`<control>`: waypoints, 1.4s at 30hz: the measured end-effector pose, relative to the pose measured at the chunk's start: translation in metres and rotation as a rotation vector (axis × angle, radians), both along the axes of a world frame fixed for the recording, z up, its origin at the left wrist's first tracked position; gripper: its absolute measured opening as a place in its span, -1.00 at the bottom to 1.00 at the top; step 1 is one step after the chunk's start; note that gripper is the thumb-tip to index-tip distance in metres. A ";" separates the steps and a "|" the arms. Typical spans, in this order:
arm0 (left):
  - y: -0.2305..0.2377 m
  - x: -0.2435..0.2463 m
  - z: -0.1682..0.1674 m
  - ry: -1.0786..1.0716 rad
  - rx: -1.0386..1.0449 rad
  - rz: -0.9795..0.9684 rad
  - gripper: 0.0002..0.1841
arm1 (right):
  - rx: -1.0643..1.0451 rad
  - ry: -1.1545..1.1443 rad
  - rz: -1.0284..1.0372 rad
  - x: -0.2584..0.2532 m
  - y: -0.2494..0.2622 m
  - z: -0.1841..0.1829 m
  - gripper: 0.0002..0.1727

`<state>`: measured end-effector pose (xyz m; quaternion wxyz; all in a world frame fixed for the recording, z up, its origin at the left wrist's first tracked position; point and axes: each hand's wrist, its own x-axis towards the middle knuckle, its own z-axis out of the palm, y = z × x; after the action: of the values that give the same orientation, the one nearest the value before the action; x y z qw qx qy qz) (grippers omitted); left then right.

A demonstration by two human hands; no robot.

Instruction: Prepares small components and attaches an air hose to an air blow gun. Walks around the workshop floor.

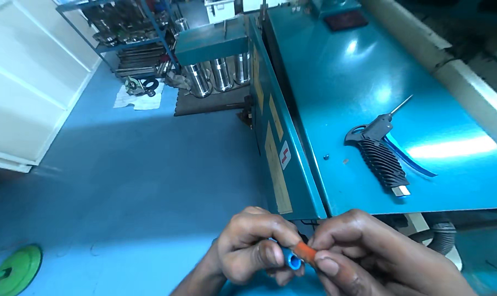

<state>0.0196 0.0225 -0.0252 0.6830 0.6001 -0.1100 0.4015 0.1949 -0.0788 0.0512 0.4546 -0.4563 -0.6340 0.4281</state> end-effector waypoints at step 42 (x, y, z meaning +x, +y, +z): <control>-0.007 -0.003 -0.002 0.020 -0.097 0.010 -0.64 | 0.157 -0.046 -0.053 -0.001 -0.012 -0.007 -0.82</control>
<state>0.0165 0.0157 -0.0274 0.7104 0.5708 -0.0805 0.4038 0.1940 -0.0905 0.0444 0.4851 -0.4456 -0.6637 0.3544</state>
